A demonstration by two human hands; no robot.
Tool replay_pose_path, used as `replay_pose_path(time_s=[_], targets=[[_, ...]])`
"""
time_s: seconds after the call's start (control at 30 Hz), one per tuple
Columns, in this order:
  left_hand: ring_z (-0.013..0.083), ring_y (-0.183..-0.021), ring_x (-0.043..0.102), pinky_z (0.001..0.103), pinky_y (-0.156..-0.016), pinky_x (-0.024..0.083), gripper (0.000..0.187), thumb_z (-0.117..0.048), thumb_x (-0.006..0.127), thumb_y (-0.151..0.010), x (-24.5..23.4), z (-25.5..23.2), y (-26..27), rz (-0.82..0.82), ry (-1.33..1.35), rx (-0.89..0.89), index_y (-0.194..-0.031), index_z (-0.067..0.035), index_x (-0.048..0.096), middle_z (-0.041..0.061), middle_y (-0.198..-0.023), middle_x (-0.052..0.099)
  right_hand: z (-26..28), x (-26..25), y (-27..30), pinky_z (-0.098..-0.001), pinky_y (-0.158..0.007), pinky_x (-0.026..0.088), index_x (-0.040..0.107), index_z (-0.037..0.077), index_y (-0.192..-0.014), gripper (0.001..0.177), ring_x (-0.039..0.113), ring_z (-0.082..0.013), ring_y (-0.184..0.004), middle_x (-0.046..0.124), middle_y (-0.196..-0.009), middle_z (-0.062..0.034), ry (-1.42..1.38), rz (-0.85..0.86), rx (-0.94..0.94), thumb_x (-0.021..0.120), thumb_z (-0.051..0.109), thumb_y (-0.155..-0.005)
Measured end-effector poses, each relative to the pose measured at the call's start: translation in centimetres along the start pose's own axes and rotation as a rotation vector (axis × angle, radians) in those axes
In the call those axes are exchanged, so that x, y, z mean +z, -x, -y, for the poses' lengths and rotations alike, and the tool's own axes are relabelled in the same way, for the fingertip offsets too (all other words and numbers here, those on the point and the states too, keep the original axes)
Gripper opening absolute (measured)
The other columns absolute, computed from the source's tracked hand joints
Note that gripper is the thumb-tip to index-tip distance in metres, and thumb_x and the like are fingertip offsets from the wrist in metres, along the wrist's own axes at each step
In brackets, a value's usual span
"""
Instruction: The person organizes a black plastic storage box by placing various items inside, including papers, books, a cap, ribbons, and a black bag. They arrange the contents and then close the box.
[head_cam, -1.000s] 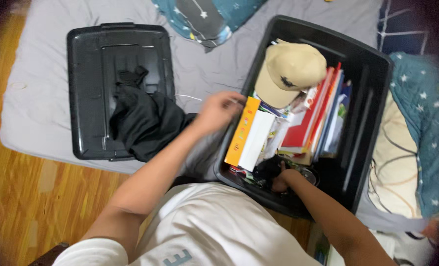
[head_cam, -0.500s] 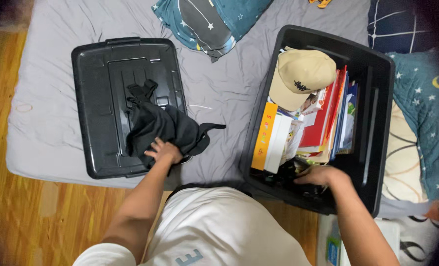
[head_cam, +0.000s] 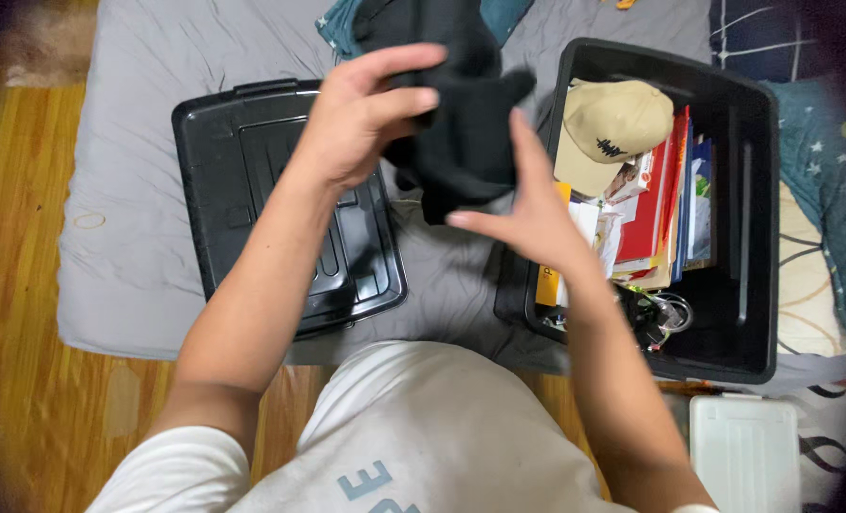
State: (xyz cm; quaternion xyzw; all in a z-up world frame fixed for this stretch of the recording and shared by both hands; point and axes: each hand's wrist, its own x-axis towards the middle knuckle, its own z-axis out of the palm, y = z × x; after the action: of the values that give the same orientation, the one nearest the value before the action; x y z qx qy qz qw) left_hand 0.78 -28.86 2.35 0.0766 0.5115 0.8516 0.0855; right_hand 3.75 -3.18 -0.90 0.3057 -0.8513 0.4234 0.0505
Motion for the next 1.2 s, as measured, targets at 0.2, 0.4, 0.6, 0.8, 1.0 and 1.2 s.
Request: replay_pose_path(time_s=[0.2, 0.4, 0.6, 0.8, 1.0, 1.2], targets=[[0.0150, -0.120, 0.069, 0.029, -0.106, 0.057, 0.048, 0.004, 0.071, -0.100, 2.8, -3.9, -1.5, 0.507, -0.038, 0.148, -0.146, -0.002, 0.059, 0.007, -0.136, 0.068, -1.1, 2.0, -3.5, -0.0363, -0.104, 0.053, 0.066, -0.003, -0.135, 0.048, 0.064, -0.0225, -0.114, 0.070, -0.128, -0.0172, -0.525, -0.304, 0.375, 0.075, 0.023, -0.096], [0.0156, -0.099, 0.078, 0.027, -0.087, 0.064, 0.017, -0.010, 0.063, -0.100, -14.6, 4.4, -6.9, -0.156, -0.361, 0.136, -0.112, -0.005, 0.074, 0.010, -0.120, 0.077, -4.6, -0.6, -0.6, -0.0322, -0.105, 0.048, 0.060, -0.004, -0.134, 0.041, 0.065, -0.0223, -0.119, 0.069, -0.128, -0.0119, -0.316, -0.363, 0.240, 0.070, 0.017, -0.100], [0.0482, -0.148, 0.032, 0.057, -0.120, 0.031, 0.049, -0.036, 0.055, -0.091, -27.2, 24.0, 0.4, -0.238, -1.444, -0.779, -0.139, -0.029, 0.065, 0.019, -0.157, 0.045, -5.0, 1.5, 3.7, -0.0324, -0.096, 0.051, 0.066, 0.006, -0.132, 0.039, 0.069, -0.0184, -0.106, 0.075, -0.114, -0.0090, -0.191, -0.087, 0.484, 0.066, 0.021, -0.096], [0.0495, -0.155, 0.003, 0.072, -0.119, 0.007, 0.068, -0.039, 0.072, -0.086, -30.4, 32.3, 4.4, -0.133, -1.639, -1.123, -0.150, -0.023, 0.054, 0.016, -0.172, 0.002, -5.9, 2.9, 7.1, -0.0363, -0.090, 0.054, 0.071, 0.006, -0.124, 0.040, 0.072, -0.0272, -0.096, 0.078, -0.105, -0.0147, -0.178, 0.083, 0.613, 0.068, 0.029, -0.092], [0.0464, -0.129, 0.045, 0.052, -0.106, 0.039, 0.056, -0.031, 0.076, -0.083, -29.0, 32.0, 3.6, -0.697, -1.367, -0.734, -0.130, -0.003, 0.064, 0.028, -0.139, 0.050, -8.2, 7.1, 11.1, -0.0503, -0.079, 0.054, 0.071, 0.004, -0.101, 0.036, 0.068, -0.0426, -0.092, 0.072, -0.096, -0.0217, 0.146, 0.296, 0.473, 0.075, 0.036, -0.084], [0.0166, -0.101, 0.066, 0.029, -0.089, 0.053, 0.035, 0.008, 0.082, -0.070, -14.6, 20.1, -2.6, -0.487, -0.660, 0.029, -0.103, -0.002, 0.076, 0.005, -0.109, 0.075, -7.9, 7.7, 11.4, -0.0509, -0.080, 0.053, 0.067, 0.000, -0.092, 0.045, 0.066, -0.0434, -0.092, 0.070, -0.092, -0.0229, 0.208, 0.428, 0.522, 0.078, 0.043, -0.085]])
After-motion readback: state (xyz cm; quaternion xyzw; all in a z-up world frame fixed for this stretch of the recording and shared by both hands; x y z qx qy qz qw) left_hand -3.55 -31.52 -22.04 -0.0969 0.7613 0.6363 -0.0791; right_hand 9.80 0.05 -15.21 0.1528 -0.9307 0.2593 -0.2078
